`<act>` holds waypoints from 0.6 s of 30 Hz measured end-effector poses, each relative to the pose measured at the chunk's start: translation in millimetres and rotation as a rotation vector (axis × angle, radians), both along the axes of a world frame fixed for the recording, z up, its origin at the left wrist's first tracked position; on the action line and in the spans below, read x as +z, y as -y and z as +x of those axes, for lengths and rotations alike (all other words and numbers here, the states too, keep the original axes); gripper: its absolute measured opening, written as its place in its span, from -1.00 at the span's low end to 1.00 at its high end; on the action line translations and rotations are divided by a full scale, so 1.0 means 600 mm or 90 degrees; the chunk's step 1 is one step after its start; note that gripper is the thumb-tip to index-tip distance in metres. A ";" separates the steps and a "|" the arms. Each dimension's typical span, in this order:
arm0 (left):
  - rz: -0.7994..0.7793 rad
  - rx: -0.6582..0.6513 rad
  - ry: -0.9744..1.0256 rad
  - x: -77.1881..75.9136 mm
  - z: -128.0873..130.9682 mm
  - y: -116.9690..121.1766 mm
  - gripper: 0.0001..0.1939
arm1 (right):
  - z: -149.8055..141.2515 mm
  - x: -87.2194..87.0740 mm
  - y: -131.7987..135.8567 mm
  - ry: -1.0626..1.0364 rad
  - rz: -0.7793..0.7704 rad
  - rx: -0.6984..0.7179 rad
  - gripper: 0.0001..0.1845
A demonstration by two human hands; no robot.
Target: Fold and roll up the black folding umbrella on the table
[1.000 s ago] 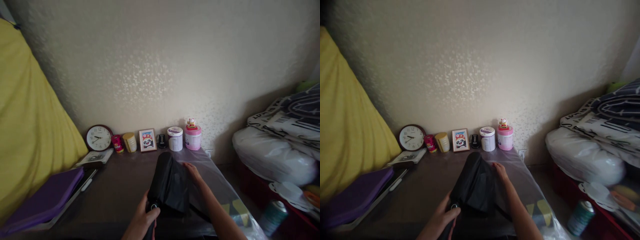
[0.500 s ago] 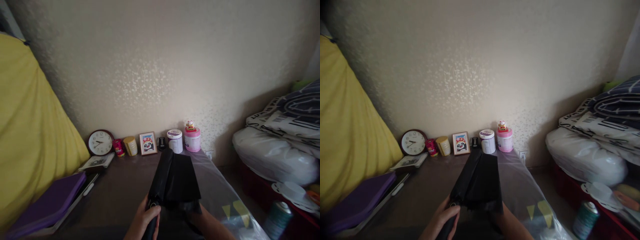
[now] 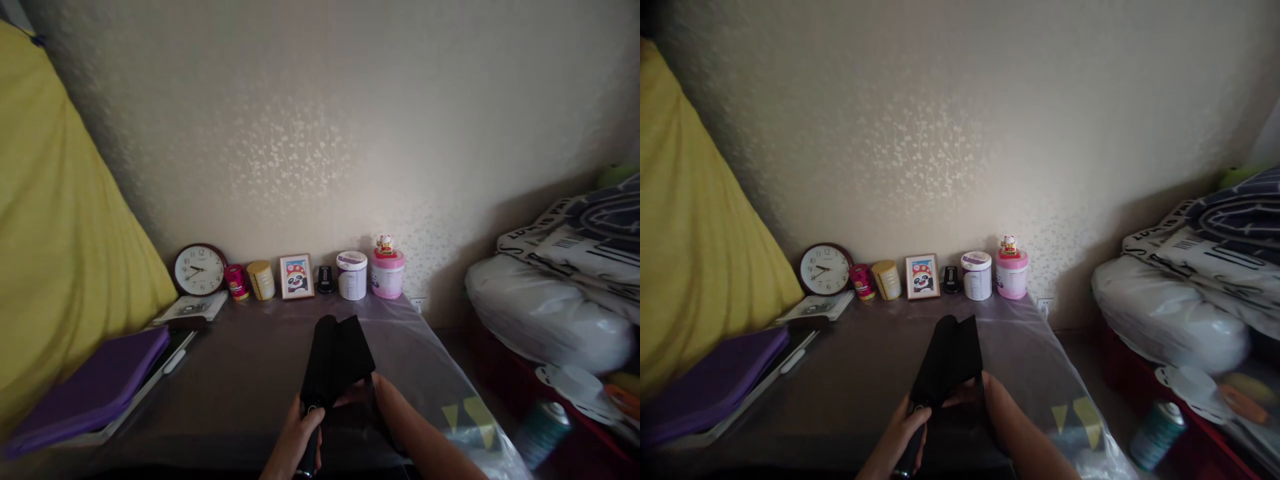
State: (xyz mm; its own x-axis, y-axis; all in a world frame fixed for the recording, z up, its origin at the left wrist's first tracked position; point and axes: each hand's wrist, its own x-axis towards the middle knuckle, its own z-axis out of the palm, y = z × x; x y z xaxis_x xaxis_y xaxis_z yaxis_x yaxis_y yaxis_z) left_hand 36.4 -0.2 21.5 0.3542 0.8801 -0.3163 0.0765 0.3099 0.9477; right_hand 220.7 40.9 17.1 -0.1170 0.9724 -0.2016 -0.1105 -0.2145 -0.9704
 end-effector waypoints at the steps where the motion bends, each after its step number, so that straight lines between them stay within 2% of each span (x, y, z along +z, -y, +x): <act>1: -0.001 0.003 -0.006 -0.002 0.000 0.000 -0.49 | -0.002 0.000 -0.006 -0.041 -0.033 0.060 -0.83; 4: 0.006 -0.003 -0.013 -0.002 0.001 0.005 -0.43 | -0.004 -0.001 -0.012 -0.163 -0.088 0.185 -0.80; 9: 0.008 0.003 -0.051 0.017 0.005 0.016 -0.20 | 0.004 -0.003 -0.006 -0.164 -0.075 0.183 -0.78; 14: 0.007 -0.012 -0.094 0.030 0.009 0.020 -0.22 | 0.012 -0.014 -0.005 -0.121 -0.088 0.169 -0.78; 18: 0.028 -0.008 -0.144 0.025 0.009 0.019 -0.23 | 0.033 -0.018 0.003 -0.100 -0.091 0.214 -0.72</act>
